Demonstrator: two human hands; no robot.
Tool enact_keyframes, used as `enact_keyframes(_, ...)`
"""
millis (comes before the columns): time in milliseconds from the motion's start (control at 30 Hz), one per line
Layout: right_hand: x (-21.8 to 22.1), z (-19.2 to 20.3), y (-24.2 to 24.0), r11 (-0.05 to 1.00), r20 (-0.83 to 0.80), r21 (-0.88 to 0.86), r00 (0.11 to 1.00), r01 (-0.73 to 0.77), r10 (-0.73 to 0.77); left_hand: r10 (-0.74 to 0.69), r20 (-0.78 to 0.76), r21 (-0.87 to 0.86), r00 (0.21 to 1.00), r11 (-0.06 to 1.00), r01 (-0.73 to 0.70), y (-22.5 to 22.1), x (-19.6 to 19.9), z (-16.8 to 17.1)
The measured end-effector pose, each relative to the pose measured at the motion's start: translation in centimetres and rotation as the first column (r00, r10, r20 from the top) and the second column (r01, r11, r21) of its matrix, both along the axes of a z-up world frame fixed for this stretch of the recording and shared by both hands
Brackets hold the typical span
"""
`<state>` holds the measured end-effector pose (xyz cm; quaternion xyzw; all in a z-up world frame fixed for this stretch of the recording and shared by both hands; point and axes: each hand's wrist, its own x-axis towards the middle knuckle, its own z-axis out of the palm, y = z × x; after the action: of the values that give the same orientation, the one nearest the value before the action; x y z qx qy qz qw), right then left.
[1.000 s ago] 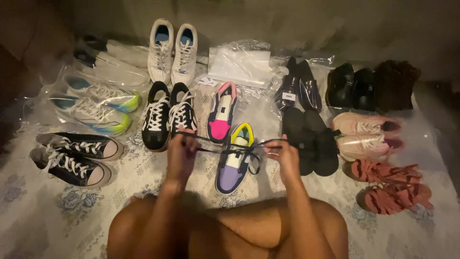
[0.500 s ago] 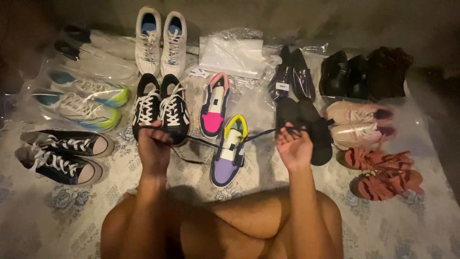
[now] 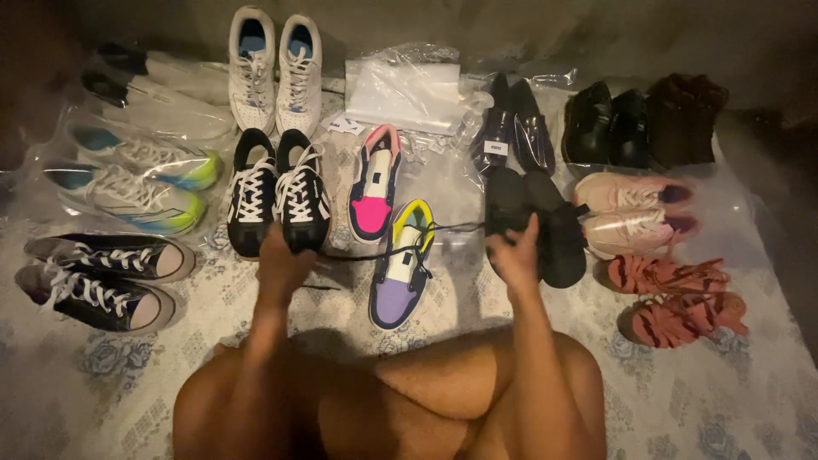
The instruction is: A person is lacing a colorful sneaker while sitting on the floor surrounded by various other shoes.
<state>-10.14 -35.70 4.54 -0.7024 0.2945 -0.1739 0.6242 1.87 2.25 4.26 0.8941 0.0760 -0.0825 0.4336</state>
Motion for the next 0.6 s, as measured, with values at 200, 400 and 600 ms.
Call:
enact_keyframes(200,2.3,-6.0,0.8,0.729,-0.132,-0.634,0.965,-0.257,0.225,-0.261,-0.058,0.287,0.964,0.920,0.267,-3.0,-1.7,-3.3)
enact_keyframes(400,3.6,-5.8,5.4,0.602,-0.120,-0.675,0.869,-0.426,0.480,-0.433,0.312,0.139,0.846,0.901,0.410,-6.2,-3.9,-0.6)
enact_keyframes(600,3.5,-5.0,6.4,0.506,-0.249,-0.798,0.944,-0.328,0.218,-0.462,0.522,0.068,0.717,0.860,0.505,-8.5,-3.7,-2.7)
